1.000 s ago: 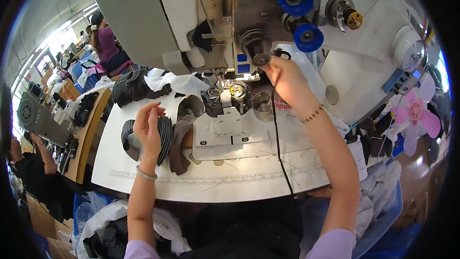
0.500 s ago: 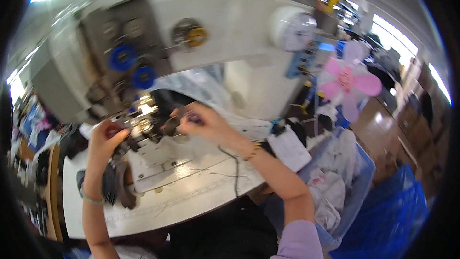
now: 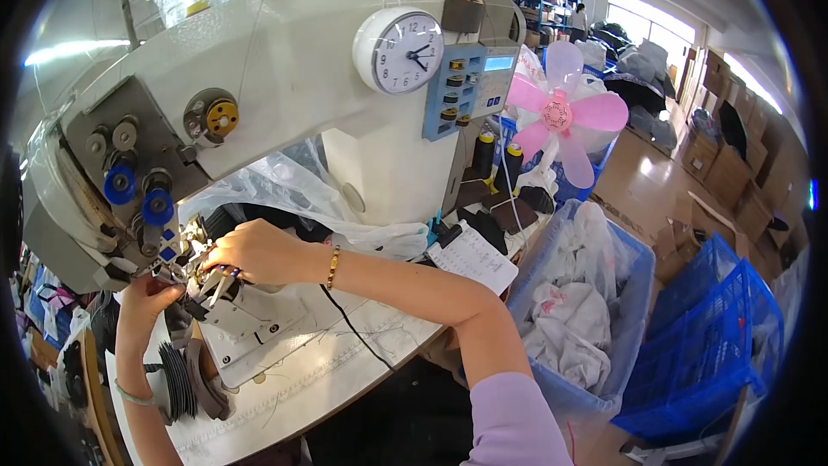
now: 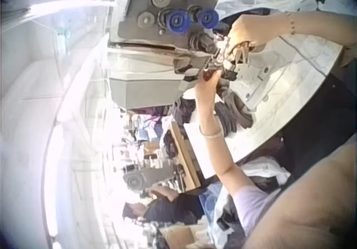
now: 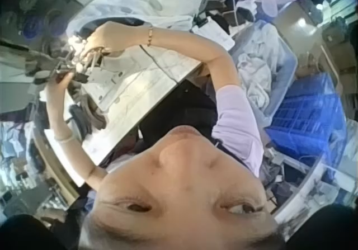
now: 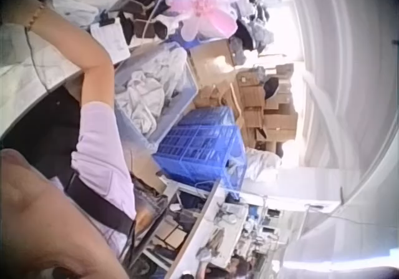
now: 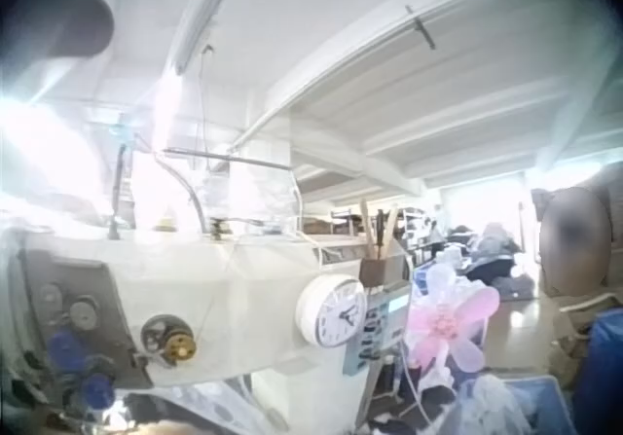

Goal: Stitch together different components of a shoe upper using an industrial sewing machine.

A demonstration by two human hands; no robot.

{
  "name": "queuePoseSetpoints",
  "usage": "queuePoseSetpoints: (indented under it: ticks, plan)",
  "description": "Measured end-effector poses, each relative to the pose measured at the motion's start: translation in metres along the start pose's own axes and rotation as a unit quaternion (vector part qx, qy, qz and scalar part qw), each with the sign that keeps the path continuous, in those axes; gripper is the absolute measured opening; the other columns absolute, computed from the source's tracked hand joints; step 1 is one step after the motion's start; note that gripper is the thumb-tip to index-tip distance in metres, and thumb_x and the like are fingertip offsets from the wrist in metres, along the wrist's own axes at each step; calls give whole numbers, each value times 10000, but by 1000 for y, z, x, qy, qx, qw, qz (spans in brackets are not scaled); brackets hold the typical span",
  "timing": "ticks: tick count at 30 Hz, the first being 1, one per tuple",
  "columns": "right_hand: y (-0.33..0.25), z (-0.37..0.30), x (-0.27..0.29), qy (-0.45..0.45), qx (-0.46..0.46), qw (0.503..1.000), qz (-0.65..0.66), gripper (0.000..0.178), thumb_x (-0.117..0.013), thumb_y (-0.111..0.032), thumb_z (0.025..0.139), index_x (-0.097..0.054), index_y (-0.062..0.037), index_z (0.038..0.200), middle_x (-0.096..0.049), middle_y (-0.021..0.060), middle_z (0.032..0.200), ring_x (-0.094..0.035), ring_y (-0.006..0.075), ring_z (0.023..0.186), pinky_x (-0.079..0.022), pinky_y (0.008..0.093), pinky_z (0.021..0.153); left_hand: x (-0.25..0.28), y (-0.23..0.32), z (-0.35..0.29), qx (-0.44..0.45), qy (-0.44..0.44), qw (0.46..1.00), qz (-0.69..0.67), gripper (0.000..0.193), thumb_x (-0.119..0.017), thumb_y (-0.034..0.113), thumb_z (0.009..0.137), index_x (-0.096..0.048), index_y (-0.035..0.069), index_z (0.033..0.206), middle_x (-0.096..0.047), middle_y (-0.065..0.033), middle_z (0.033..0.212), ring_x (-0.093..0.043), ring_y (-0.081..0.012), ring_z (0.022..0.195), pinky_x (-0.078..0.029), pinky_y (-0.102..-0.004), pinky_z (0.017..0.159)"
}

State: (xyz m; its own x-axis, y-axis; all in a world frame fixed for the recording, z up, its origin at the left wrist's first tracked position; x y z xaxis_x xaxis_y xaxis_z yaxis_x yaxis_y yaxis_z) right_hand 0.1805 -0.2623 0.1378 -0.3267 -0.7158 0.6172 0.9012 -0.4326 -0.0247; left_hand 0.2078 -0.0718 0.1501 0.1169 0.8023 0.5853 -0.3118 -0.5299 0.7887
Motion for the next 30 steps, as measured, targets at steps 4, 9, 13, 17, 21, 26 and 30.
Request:
queuePoseSetpoints:
  ticks: [4,9,13,17,21,26,30]
  plan:
    - [-3,8,-9,-52,20,993,-107,252,-614,-205,827,-653,-189,1075,-565,-8,725,-574,165,704,-425,302,621,3,9,-5,11,8,997,77,307,-734,188,776,-652,-50,951,-678,-78,795,-597,-109,718,-471,-262,692]
    - [-6,8,-12,-68,67,983,-159,225,-601,-213,831,-616,-162,1050,-560,0,645,-581,170,598,-434,290,557,6,13,-3,22,5,990,139,324,-741,199,769,-655,-39,971,-673,-70,791,-593,-113,708,-469,-256,677]
    - [-2,3,-19,-21,8,998,-56,225,-600,-140,812,-584,-109,1034,-580,43,609,-608,216,557,-460,333,522,6,13,0,84,6,988,128,339,-766,190,734,-662,-35,964,-662,-56,812,-580,-100,755,-452,-261,736]
    - [-5,1,-16,21,-15,997,-70,234,-603,-141,800,-594,-101,1030,-591,42,622,-615,217,567,-458,326,524,12,-28,13,100,-15,994,-42,228,-711,131,777,-634,-29,921,-647,-56,809,-560,-121,680,-436,-256,651]
    - [-2,5,-6,-12,36,991,-126,129,-586,-153,794,-607,-108,912,-566,30,593,-598,212,527,-447,320,508,1,-42,18,165,-63,962,-209,111,-715,62,775,-650,14,850,-630,-46,806,-562,-128,752,-429,-268,728]
    - [-25,20,-3,-85,156,959,-222,86,-575,-136,758,-494,-113,743,-483,16,521,-544,181,454,-404,301,452,7,-53,14,174,-78,940,-284,104,-693,32,799,-611,40,863,-615,-39,792,-564,-132,739,-434,-252,686]
    - [-35,23,-9,-89,222,962,-135,118,-560,-147,772,-468,-74,758,-471,60,523,-554,234,464,-422,359,415,19,-64,3,139,-66,925,-346,147,-665,45,846,-597,23,974,-633,-54,899,-608,-151,803,-487,-280,716]
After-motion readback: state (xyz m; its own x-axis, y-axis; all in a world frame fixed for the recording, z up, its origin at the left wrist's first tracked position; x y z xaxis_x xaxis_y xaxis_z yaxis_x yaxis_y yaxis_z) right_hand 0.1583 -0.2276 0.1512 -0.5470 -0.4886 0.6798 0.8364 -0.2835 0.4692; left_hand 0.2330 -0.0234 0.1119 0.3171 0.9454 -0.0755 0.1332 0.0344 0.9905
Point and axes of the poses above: each hand's wrist, its own z-axis towards the middle knuckle, its own x-axis out of the back of the hand, y = z × x, the point moved 8 cm from there along z, towards the middle knuckle
